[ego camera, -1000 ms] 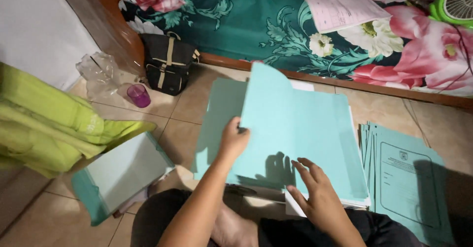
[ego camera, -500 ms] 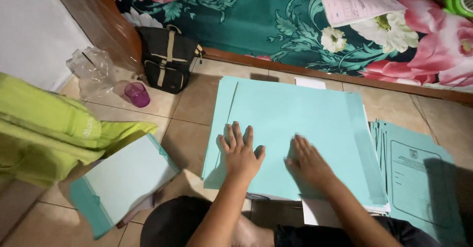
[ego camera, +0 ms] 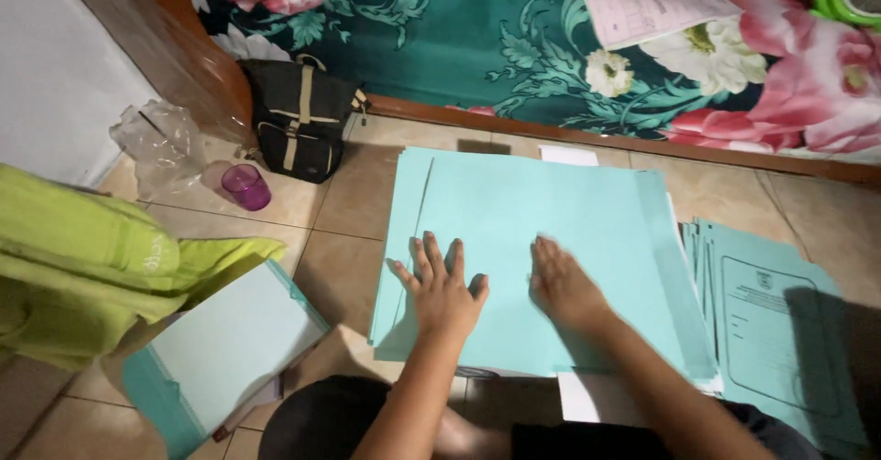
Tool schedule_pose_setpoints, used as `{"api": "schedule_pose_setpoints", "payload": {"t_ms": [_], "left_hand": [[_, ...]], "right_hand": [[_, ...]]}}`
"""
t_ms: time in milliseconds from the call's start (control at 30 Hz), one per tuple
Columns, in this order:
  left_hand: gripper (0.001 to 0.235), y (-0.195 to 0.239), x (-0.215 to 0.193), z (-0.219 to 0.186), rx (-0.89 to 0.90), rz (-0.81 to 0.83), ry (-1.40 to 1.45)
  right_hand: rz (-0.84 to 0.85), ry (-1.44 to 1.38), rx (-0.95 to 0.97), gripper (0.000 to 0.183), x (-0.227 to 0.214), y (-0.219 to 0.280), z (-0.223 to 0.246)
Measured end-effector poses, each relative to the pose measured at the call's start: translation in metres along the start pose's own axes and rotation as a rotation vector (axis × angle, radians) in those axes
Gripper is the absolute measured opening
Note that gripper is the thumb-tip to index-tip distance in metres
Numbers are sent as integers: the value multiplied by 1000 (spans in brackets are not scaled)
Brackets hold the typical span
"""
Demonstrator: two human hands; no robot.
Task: Folding the flaps of light blue document covers and stacking them neatly.
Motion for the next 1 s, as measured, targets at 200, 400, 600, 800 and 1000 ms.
{"api": "schedule_pose_setpoints", "payload": {"t_ms": [200, 400, 600, 800, 1000], "left_hand": [[102, 46, -31, -45, 487, 189, 177], [79, 60, -44, -55, 520, 262, 264], [33, 56, -74, -40, 29, 131, 498], [19, 81, -122, -110, 352, -341, 1051], [28, 58, -95, -191, -567, -594, 1746]], "right_hand": [[234, -553, 519, 63, -78, 81, 11], [34, -877, 935, 60, -93, 91, -23], [-104, -1222, 1089, 44, -91, 96, 2], [-4, -1904, 1292, 69, -76, 98, 50], [-730, -1934, 1380, 43, -124, 128, -60]]}}
Point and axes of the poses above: each hand's wrist, its own y-axis away from the middle knuckle, its own x-axis out of the palm, z = x × y, the point moved 3 cm from there along -y, towards the middle knuckle, and after that the axes turned 15 degrees about -z, right-handed, at the moved point
